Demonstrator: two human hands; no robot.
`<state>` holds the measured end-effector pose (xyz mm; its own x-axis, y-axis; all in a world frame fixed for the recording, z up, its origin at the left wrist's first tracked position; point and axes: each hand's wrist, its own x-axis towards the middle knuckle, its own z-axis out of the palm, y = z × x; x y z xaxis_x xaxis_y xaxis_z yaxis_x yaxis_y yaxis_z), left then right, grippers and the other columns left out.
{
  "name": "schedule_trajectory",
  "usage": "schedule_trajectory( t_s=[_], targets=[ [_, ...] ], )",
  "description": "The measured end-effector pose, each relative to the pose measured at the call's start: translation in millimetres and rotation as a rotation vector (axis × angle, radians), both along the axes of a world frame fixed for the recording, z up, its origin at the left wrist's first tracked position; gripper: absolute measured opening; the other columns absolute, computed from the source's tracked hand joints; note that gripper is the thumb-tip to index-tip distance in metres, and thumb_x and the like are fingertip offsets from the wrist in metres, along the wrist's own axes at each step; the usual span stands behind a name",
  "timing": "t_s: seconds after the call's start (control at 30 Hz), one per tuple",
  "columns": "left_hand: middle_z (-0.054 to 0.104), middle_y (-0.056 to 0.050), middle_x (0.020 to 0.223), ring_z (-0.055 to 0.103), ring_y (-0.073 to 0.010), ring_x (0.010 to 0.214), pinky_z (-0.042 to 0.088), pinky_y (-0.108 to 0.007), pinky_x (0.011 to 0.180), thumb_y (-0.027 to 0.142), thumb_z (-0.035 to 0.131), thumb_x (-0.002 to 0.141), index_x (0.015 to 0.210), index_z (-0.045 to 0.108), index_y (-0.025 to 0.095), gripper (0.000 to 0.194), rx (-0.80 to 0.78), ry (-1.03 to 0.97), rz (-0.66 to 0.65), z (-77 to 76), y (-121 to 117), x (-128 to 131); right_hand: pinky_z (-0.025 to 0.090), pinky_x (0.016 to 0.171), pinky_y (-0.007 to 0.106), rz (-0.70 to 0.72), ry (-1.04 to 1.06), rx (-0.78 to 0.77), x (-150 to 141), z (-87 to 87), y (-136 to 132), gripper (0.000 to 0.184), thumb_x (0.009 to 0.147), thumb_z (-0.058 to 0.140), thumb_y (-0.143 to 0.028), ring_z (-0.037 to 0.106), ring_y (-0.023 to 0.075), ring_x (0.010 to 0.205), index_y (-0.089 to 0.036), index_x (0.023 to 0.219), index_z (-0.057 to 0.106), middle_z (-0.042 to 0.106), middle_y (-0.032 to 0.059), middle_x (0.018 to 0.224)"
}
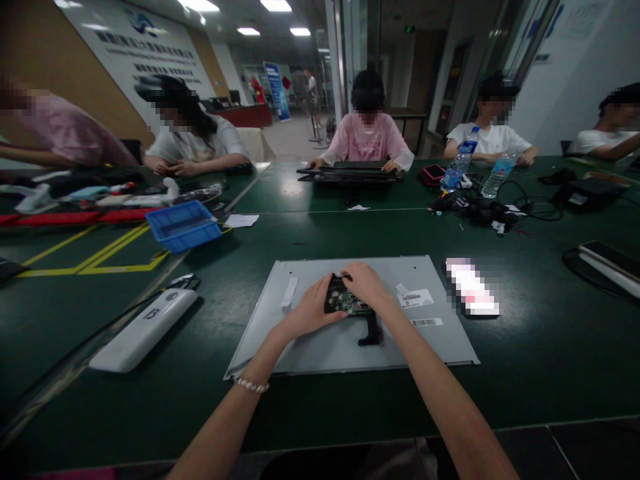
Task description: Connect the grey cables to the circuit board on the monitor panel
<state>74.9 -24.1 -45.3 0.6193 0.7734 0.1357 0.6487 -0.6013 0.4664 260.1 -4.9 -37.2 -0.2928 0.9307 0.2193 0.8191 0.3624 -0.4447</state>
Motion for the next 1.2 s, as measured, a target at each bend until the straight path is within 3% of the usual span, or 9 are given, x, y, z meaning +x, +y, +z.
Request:
schedule_trajectory(
  t_s=[0.13,0.23,0.4,0.5,0.67,0.87,1.03,1.2],
  targets=[
    [0.028,-0.020,0.145,0.029,-0.0351,0.133,0.030,-0.051,0.106,0.059,0.060,0.073,0.143,0.013,0.014,0.095,0.000,-0.005,-0.003,-0.6,0,-1,0.038,0.095,0.030,-0.023,0.038,0.018,12,7.7,-8,0.025,0.085,0.051,-0.020,0.056,0.0188,0.105,-0.016,0.106,0.065,0.065,0.0092,0.110],
    [0.022,-0.021,0.147,0.025,-0.0361,0.134,0.028,-0.052,0.106,0.059,0.059,0.074,0.144,0.008,0.014,0.098,-0.009,0.004,0.003,-0.9,0,-2,0.037,0.097,0.032,-0.117,0.046,0.030,41,7.0,-21,0.028,0.083,0.052,-0.018,0.055,0.0200,0.107,-0.016,0.108,0.064,0.063,0.0097,0.112],
    [0.015,-0.017,0.151,0.014,-0.0303,0.139,0.022,-0.047,0.111,0.055,0.054,0.080,0.145,0.007,0.016,0.089,0.065,0.014,-0.001,7.1,-5,5,0.042,0.090,0.034,-0.341,-0.002,-0.057,103,-10.9,-49,0.032,0.078,0.058,-0.024,0.058,0.0225,0.099,-0.014,0.108,0.063,0.062,0.0126,0.108],
    [0.015,-0.013,0.152,0.010,-0.0264,0.140,0.017,-0.046,0.113,0.051,0.051,0.085,0.145,0.010,0.019,0.079,0.125,0.044,-0.032,13.9,-11,12,0.044,0.085,0.033,-0.385,0.012,-0.089,121,-21.7,-61,0.031,0.078,0.059,-0.031,0.061,0.0218,0.092,-0.014,0.103,0.065,0.062,0.0129,0.103],
    [0.019,-0.007,0.152,0.010,-0.0250,0.140,0.012,-0.048,0.114,0.044,0.051,0.087,0.144,0.016,0.025,0.069,0.170,0.099,-0.124,18.6,-22,23,0.046,0.080,0.031,-0.396,0.078,-0.101,121,-29.0,-67,0.024,0.075,0.060,-0.026,0.062,0.0196,0.085,-0.016,0.096,0.067,0.063,0.0109,0.098],
    [0.025,-0.009,0.149,0.010,-0.0248,0.140,0.009,-0.048,0.114,0.042,0.049,0.088,0.143,0.018,0.022,0.066,0.209,0.164,-0.191,18.3,-25,29,0.048,0.075,0.030,-0.393,0.196,-0.088,115,-31.9,-70,0.023,0.073,0.057,-0.017,0.062,0.0177,0.081,-0.018,0.095,0.065,0.067,0.0067,0.092],
    [0.029,-0.008,0.148,0.012,-0.0254,0.140,0.008,-0.050,0.113,0.043,0.047,0.090,0.142,0.021,0.023,0.062,0.249,0.173,-0.191,17.4,-24,28,0.049,0.073,0.032,-0.428,0.329,-0.094,113,-29.7,-70,0.020,0.075,0.057,-0.024,0.065,0.0188,0.076,-0.019,0.091,0.068,0.070,0.0056,0.083],
    [0.036,-0.008,0.144,0.018,-0.0245,0.138,0.008,-0.050,0.113,0.040,0.044,0.092,0.139,0.029,0.022,0.052,0.289,0.184,-0.202,21.3,-28,35,0.052,0.059,0.028,-0.347,0.620,-0.273,101,-28.9,-72,0.025,0.078,0.056,-0.031,0.066,0.0173,0.067,-0.017,0.093,0.070,0.071,0.0062,0.078]
  ],
)
